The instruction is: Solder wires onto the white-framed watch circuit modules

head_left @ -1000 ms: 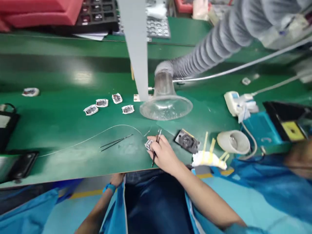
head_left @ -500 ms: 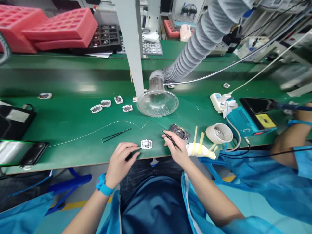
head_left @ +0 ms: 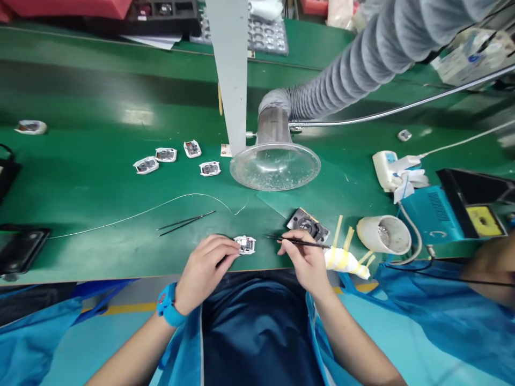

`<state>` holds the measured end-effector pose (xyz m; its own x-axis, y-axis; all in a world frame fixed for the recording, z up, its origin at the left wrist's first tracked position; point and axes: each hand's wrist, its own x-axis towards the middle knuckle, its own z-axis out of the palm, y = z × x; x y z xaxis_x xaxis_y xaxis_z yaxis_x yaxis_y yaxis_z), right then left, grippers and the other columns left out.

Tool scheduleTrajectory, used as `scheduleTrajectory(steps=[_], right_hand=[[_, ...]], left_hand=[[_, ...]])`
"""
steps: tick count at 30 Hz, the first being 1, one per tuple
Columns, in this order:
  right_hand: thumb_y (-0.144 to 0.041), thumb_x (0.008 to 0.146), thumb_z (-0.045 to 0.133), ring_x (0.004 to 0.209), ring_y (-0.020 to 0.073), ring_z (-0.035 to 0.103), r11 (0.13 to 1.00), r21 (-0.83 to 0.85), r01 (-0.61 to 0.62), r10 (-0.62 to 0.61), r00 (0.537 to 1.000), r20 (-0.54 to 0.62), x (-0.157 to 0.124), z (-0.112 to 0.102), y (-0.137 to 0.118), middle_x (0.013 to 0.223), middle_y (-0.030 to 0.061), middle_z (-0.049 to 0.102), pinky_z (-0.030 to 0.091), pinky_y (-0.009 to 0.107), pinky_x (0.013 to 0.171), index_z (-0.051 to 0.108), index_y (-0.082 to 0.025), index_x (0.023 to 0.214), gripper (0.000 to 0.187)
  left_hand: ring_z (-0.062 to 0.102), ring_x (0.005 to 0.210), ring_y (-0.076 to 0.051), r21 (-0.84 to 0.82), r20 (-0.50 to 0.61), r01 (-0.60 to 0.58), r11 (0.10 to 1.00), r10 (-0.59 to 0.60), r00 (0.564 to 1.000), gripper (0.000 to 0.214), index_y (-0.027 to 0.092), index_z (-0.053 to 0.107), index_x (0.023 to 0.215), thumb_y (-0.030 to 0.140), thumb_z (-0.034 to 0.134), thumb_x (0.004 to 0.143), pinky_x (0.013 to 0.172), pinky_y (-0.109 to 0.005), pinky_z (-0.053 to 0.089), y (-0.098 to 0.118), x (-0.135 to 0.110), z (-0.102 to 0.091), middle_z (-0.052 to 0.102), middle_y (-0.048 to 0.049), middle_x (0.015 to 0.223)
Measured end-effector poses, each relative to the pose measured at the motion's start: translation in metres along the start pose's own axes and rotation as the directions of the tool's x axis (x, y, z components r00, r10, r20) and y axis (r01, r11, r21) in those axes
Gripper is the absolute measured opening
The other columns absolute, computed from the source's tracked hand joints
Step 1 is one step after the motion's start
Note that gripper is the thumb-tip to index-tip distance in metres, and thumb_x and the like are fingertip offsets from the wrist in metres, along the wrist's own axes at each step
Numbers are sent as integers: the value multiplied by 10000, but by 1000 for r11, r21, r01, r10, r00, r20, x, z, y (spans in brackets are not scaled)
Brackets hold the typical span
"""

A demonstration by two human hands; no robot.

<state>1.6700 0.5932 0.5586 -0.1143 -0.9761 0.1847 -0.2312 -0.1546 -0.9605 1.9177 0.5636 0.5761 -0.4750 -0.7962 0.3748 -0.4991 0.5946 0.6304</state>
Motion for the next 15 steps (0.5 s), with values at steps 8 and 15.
scheduleTrajectory(steps=[8, 15], right_hand=[[-81, 1011, 455, 997, 236, 698, 627, -601, 495, -338, 868, 363, 6, -10, 7, 1110, 137, 718, 622, 344, 810, 706, -206, 1274, 384], [-103, 1002, 487, 993, 209, 750, 675, -652, 346, -312, 934, 173, -2, -36, 1, 1136, 111, 769, 646, 309, 820, 740, -220, 1255, 376]], left_hand=[[712, 964, -166, -58, 75, -2, 998, 7, 997, 77, 212, 705, 990, 151, 659, 978, 868, -303, 582, 0, 2, -12, 791, -39, 1045], [676, 1008, -250, 344, -62, 5, 939, 17, 998, 166, 198, 724, 1117, 280, 679, 979, 875, -408, 543, -10, 40, -14, 757, -94, 1079]])
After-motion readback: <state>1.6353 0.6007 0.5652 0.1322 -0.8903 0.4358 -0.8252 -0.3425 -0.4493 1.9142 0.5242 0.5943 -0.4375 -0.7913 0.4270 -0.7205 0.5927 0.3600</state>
